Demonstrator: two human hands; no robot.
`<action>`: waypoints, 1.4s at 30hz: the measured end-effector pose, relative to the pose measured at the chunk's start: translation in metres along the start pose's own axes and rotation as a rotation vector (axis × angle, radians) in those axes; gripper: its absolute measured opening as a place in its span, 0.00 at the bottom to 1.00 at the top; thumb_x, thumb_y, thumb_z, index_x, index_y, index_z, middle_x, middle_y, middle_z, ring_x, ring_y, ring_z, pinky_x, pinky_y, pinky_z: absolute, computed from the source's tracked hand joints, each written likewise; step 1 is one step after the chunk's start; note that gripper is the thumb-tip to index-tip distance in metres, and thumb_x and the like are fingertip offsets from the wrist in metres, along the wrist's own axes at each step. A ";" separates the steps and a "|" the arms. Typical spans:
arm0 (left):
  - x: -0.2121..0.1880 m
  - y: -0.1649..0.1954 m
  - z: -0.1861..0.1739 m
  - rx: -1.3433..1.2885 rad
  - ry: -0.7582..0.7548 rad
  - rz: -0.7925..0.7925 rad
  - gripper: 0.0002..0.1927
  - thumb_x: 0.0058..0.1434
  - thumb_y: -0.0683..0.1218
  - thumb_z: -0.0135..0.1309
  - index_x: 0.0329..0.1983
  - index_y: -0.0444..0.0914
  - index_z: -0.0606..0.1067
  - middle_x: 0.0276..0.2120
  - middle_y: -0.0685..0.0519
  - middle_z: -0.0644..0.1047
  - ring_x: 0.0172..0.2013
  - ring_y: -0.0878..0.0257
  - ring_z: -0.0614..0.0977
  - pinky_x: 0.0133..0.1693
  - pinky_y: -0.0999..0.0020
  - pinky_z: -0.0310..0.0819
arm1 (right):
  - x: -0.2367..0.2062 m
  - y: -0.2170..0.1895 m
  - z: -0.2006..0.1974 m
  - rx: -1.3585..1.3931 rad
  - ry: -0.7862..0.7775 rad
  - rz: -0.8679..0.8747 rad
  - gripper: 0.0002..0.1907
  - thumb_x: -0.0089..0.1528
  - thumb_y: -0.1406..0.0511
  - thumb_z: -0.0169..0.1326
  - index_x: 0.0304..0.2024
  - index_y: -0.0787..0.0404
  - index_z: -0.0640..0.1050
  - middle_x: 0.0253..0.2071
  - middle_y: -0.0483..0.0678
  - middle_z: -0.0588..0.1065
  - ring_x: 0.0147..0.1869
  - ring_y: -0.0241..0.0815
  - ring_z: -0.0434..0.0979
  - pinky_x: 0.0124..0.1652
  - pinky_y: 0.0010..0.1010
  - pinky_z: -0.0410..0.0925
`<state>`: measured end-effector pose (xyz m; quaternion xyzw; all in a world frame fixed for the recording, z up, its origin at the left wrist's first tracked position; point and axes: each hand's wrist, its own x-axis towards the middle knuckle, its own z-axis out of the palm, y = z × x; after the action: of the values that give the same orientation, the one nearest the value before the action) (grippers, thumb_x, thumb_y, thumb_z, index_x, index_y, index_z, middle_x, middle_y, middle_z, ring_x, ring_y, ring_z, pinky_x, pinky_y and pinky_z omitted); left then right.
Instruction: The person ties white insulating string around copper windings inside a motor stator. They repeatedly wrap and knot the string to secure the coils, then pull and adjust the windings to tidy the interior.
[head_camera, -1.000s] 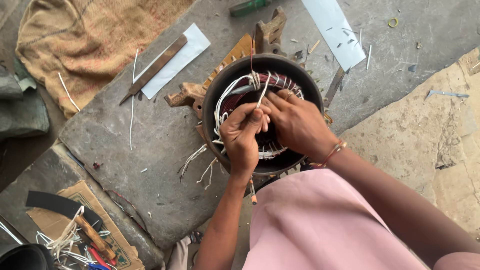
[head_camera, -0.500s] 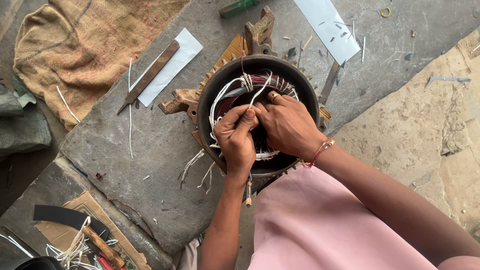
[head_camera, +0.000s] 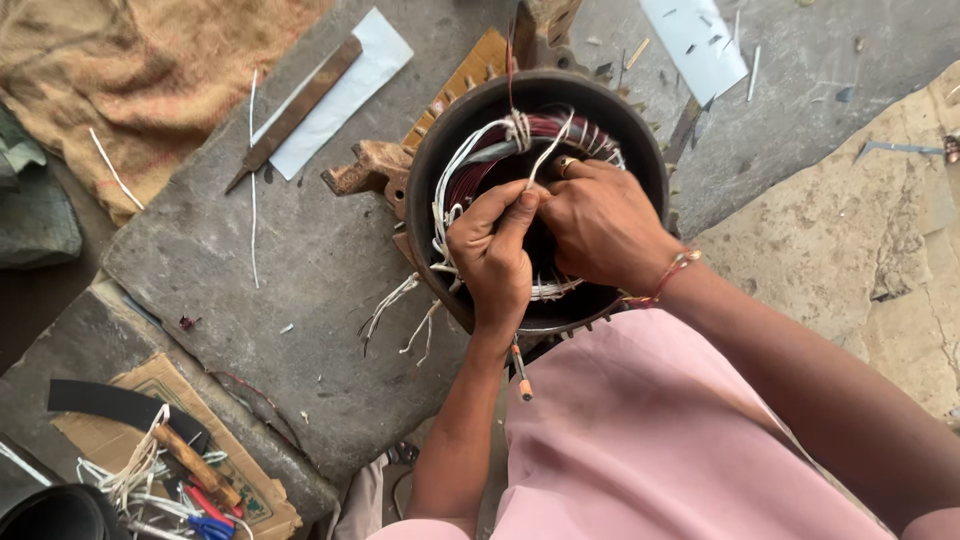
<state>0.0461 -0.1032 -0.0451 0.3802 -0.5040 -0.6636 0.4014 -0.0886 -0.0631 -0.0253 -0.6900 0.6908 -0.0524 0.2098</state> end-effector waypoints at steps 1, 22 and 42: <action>-0.001 0.001 0.000 0.035 0.021 -0.002 0.06 0.68 0.38 0.55 0.41 0.29 0.81 0.33 0.54 0.80 0.35 0.69 0.77 0.40 0.76 0.70 | -0.001 0.000 -0.002 0.053 0.053 -0.007 0.10 0.44 0.68 0.59 0.30 0.59 0.78 0.29 0.46 0.79 0.40 0.50 0.76 0.43 0.39 0.69; -0.017 -0.003 -0.014 -0.157 -0.027 -0.011 0.05 0.68 0.37 0.56 0.41 0.28 0.81 0.32 0.53 0.80 0.31 0.72 0.72 0.35 0.78 0.63 | 0.020 -0.010 0.032 -0.261 0.240 0.091 0.09 0.61 0.64 0.53 0.33 0.66 0.75 0.31 0.54 0.72 0.34 0.47 0.77 0.27 0.32 0.72; -0.013 -0.002 -0.014 -0.223 -0.001 0.030 0.06 0.69 0.38 0.57 0.41 0.27 0.80 0.31 0.53 0.78 0.30 0.71 0.70 0.35 0.77 0.63 | -0.005 -0.011 0.013 -0.149 0.449 -0.018 0.17 0.56 0.68 0.52 0.48 0.66 0.76 0.47 0.54 0.76 0.58 0.54 0.75 0.55 0.38 0.68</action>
<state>0.0634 -0.0959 -0.0482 0.3251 -0.4328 -0.7096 0.4510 -0.0735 -0.0560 -0.0320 -0.6807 0.7159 -0.1552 -0.0011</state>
